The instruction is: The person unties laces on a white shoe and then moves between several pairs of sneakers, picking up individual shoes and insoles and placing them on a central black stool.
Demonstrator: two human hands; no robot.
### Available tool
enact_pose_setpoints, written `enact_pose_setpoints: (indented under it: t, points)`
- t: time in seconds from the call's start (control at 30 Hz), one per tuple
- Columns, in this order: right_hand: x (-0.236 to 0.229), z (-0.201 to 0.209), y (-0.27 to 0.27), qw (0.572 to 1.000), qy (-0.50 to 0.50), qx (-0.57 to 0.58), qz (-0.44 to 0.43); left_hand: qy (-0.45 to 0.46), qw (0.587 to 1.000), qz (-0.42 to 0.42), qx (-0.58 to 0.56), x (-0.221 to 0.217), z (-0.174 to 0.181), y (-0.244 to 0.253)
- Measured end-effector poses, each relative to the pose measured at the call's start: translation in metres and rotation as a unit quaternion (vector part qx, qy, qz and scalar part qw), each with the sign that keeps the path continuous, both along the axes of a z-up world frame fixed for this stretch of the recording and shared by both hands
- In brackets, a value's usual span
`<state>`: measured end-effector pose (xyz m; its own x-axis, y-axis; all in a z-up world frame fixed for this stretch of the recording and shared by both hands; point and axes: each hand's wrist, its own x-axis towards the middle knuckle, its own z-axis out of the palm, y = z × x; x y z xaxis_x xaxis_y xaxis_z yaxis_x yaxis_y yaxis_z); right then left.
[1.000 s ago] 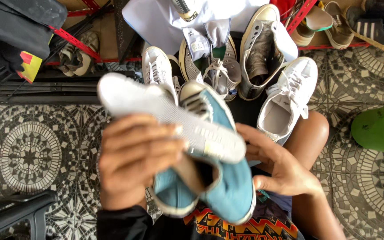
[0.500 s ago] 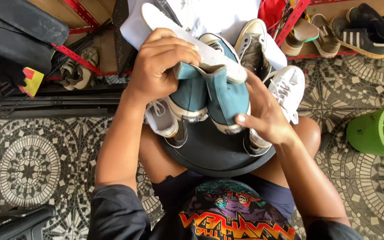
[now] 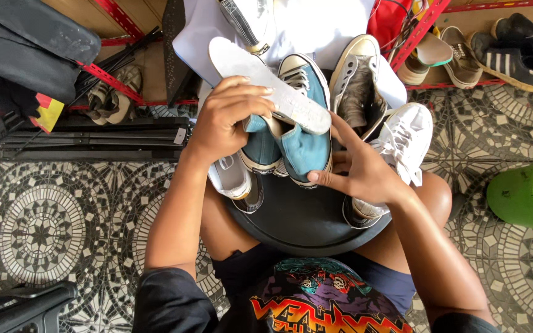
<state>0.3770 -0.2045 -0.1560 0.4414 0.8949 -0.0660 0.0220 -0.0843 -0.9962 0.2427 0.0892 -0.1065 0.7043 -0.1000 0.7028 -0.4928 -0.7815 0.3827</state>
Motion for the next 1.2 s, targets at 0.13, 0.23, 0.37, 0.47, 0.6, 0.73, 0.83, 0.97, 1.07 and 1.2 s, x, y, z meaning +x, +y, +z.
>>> enact_pose_setpoints:
  t: [0.13,0.23,0.37,0.47,0.6,0.73,0.83,0.97,1.07,1.2]
  points:
    - [-0.002,0.061,-0.008,0.972,-0.174,-0.150,0.038,0.008,1.000,0.012,0.002,-0.006,0.003,-0.007]
    - [0.012,0.081,-0.009,0.919,-0.334,-0.210,0.005,0.017,1.000,0.018,0.014,-0.011,0.005,-0.011]
    - [0.029,0.067,0.019,0.884,-0.457,0.053,-0.086,0.044,0.998,0.034,0.017,-0.013,0.005,-0.013]
    - [0.005,0.063,0.025,0.878,-0.461,0.088,-0.091,0.060,0.997,0.042,0.014,-0.017,0.008,-0.014]
    - [-0.037,0.061,0.011,0.880,-0.447,0.076,-0.144,0.122,0.991,0.047,-0.014,-0.028,0.013,-0.009]
    - [-0.063,0.037,0.014,0.822,-0.540,0.010,-0.179,0.164,0.986,0.029,-0.018,-0.027,0.013,-0.010]
    - [-0.062,0.014,0.013,0.816,-0.540,0.037,-0.202,0.147,0.988,0.040,0.005,-0.027,0.004,-0.010]
    - [-0.053,0.000,0.014,0.824,-0.519,0.055,-0.218,0.149,0.988,0.033,-0.021,-0.030,0.002,-0.007]
    - [-0.049,0.008,0.010,0.837,-0.493,0.080,-0.226,0.148,0.987,0.060,-0.027,-0.034,0.008,-0.008]
    - [-0.042,0.028,-0.007,0.852,-0.460,0.077,-0.239,0.137,0.987,0.071,-0.054,-0.035,0.006,-0.008]
